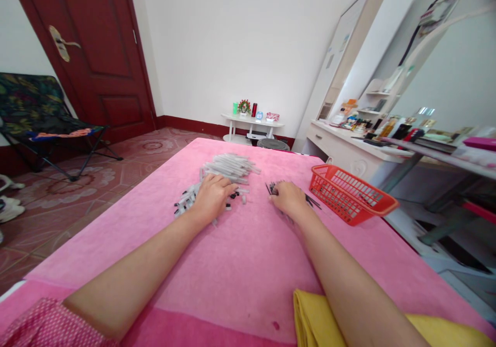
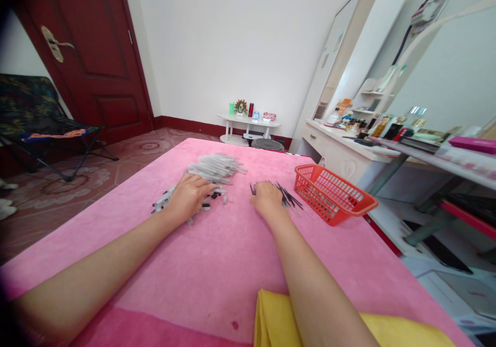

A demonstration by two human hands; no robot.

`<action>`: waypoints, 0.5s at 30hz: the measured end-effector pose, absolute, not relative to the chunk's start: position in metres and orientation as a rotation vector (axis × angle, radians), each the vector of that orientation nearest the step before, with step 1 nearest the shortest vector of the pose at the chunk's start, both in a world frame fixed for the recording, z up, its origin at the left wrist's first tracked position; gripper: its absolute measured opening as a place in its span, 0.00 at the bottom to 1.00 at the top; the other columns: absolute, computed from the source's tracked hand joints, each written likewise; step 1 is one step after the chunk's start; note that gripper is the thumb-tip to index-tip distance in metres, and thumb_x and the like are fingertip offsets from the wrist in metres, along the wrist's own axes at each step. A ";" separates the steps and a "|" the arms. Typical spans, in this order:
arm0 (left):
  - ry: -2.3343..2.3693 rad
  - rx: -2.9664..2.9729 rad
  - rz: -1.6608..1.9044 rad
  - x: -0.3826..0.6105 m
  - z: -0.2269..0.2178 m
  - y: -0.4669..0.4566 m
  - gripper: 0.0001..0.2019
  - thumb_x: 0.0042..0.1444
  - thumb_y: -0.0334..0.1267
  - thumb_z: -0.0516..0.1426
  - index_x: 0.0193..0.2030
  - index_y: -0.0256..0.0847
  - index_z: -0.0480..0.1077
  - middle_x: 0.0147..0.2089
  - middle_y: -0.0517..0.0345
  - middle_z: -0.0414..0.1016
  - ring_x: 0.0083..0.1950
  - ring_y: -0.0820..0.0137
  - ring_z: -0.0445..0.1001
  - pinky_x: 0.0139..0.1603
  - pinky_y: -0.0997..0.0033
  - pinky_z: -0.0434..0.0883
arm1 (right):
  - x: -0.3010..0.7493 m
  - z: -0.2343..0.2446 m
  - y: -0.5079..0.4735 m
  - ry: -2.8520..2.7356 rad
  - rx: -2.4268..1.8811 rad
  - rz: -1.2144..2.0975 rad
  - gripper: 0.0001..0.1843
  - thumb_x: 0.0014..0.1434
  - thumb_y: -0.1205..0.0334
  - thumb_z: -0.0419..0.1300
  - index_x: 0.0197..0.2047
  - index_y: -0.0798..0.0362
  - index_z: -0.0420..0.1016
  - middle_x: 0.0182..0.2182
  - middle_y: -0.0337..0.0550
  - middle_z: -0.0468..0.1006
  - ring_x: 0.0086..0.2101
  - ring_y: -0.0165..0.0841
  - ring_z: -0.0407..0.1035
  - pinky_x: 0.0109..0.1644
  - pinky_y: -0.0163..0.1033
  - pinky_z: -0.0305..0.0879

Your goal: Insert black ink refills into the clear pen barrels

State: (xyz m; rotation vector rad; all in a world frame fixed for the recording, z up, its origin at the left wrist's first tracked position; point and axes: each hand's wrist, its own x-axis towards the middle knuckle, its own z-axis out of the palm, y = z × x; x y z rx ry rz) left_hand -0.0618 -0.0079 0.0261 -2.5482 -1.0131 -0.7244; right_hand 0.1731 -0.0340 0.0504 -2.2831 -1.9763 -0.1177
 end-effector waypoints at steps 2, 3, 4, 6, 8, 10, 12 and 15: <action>-1.022 -2.550 -0.713 -0.062 0.026 -0.008 0.13 0.53 0.31 0.52 0.43 0.43 0.72 0.34 0.54 0.74 0.40 0.63 0.66 0.42 0.61 0.57 | 0.169 0.043 -0.032 -1.975 -2.307 -0.168 0.13 0.49 0.55 0.59 0.35 0.52 0.77 0.36 0.50 0.78 0.38 0.41 0.71 0.36 0.39 0.63; -1.025 -2.551 -0.709 -0.062 0.026 -0.008 0.13 0.53 0.31 0.52 0.43 0.43 0.72 0.34 0.54 0.74 0.40 0.63 0.66 0.42 0.61 0.57 | 0.168 0.040 -0.032 -1.979 -2.307 -0.187 0.12 0.49 0.55 0.58 0.36 0.52 0.77 0.37 0.49 0.78 0.39 0.41 0.71 0.37 0.40 0.63; -1.027 -2.552 -0.706 -0.062 0.026 -0.008 0.13 0.53 0.31 0.52 0.43 0.43 0.72 0.34 0.54 0.74 0.40 0.63 0.66 0.42 0.61 0.57 | 0.167 0.038 -0.032 -1.986 -2.303 -0.204 0.12 0.50 0.56 0.58 0.36 0.51 0.76 0.37 0.49 0.78 0.39 0.42 0.71 0.38 0.41 0.63; -1.031 -2.555 -0.699 -0.062 0.026 -0.008 0.13 0.53 0.31 0.52 0.43 0.43 0.72 0.34 0.54 0.74 0.40 0.63 0.66 0.42 0.61 0.57 | 0.165 0.037 -0.032 -1.988 -2.302 -0.246 0.12 0.51 0.57 0.57 0.37 0.52 0.76 0.38 0.50 0.77 0.40 0.42 0.71 0.39 0.42 0.64; -1.039 -2.557 -0.697 -0.062 0.025 -0.007 0.13 0.53 0.30 0.52 0.44 0.44 0.72 0.34 0.54 0.74 0.40 0.63 0.66 0.41 0.61 0.57 | 0.163 0.038 -0.033 -1.981 -2.326 -0.274 0.13 0.52 0.57 0.56 0.38 0.53 0.76 0.39 0.51 0.77 0.41 0.43 0.71 0.39 0.42 0.64; -1.048 -2.558 -0.697 -0.062 0.025 -0.007 0.14 0.53 0.30 0.52 0.44 0.44 0.72 0.34 0.54 0.74 0.40 0.63 0.66 0.41 0.62 0.57 | 0.160 0.038 -0.034 -1.986 -2.368 -0.256 0.14 0.52 0.58 0.57 0.39 0.54 0.76 0.39 0.53 0.77 0.40 0.43 0.71 0.39 0.42 0.64; -1.051 -2.559 -0.695 -0.063 0.024 -0.006 0.14 0.53 0.30 0.52 0.45 0.44 0.72 0.34 0.54 0.74 0.40 0.63 0.66 0.41 0.61 0.57 | 0.158 0.039 -0.034 -2.003 -2.391 -0.225 0.13 0.51 0.60 0.57 0.39 0.56 0.76 0.39 0.54 0.77 0.40 0.43 0.71 0.39 0.42 0.64; -1.054 -2.558 -0.694 -0.063 0.024 -0.005 0.14 0.53 0.31 0.52 0.44 0.44 0.72 0.34 0.54 0.74 0.40 0.62 0.67 0.42 0.61 0.57 | 0.158 0.042 -0.035 -2.008 -2.409 -0.186 0.12 0.51 0.66 0.55 0.37 0.56 0.77 0.37 0.54 0.77 0.39 0.43 0.72 0.37 0.40 0.63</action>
